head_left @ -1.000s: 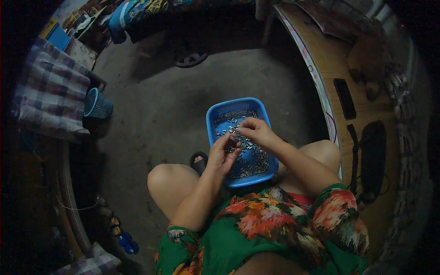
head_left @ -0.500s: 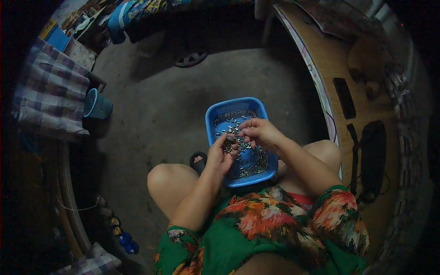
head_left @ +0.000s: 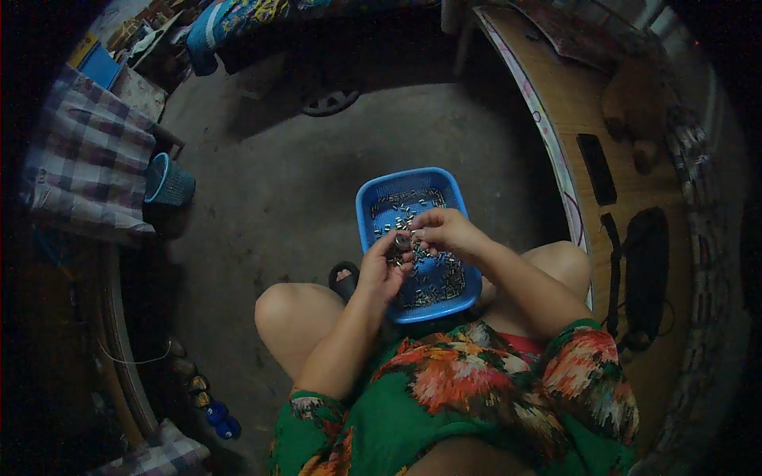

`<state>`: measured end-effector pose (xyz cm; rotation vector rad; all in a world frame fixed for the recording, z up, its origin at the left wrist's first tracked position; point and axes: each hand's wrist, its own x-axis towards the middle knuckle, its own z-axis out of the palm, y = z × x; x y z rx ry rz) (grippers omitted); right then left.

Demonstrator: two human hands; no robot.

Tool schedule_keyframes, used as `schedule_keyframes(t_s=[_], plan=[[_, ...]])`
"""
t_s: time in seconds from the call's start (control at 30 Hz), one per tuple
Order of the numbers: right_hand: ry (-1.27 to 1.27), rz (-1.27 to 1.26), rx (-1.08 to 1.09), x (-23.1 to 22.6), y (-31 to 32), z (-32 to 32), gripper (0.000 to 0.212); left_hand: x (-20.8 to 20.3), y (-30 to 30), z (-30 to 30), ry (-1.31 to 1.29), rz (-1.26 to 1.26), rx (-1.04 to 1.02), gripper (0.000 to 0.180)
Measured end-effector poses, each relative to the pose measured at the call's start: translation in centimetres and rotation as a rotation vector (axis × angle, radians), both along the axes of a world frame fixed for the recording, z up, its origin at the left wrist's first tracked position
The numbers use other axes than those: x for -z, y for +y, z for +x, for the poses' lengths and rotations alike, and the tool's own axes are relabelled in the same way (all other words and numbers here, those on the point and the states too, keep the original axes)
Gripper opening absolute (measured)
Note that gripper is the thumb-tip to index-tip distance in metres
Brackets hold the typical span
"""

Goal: Sorting through small metal hardware rings or parts in a blue plastic basin.

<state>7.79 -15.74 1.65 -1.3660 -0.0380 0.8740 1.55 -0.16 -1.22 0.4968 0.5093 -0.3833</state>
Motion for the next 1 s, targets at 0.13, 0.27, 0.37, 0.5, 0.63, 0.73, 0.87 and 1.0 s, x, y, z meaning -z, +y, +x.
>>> schedule_keyframes(t_s=[0.13,0.27,0.37,0.5,0.63,0.73,0.87,1.0], plan=[[0.017,-0.01,-0.034,-0.1,0.2,-0.1,0.013,0.0,0.0,0.0,0.008,0.026,0.007,0.02],[-0.055,-0.032,-0.071,0.5,0.1,0.1,0.014,0.4,-0.1,0.0,-0.009,0.012,0.019,0.021],[-0.052,-0.064,-0.082,0.2,0.3,0.0,0.014,0.6,0.1,0.0,-0.026,-0.009,0.028,0.02],[-0.182,-0.127,-0.073,0.1,0.5,-0.2,0.015,0.6,0.0,0.0,-0.011,0.059,0.019,0.021],[-0.214,-0.121,-0.07,1.0,0.5,-0.2,0.015,0.1,-0.2,0.0,0.012,0.07,0.018,0.018],[-0.311,-0.02,-0.059,1.4,0.6,-0.3,0.016,0.1,-0.2,0.0,-0.011,0.064,0.038,0.02],[-0.226,-0.005,-0.067,-0.2,0.9,-0.5,0.018,0.1,0.3,-0.2,-0.054,-0.012,0.094,0.023],[-0.173,0.114,-0.048,0.7,0.5,-0.3,0.019,0.0,0.2,0.0,-0.044,-0.022,0.134,0.025]])
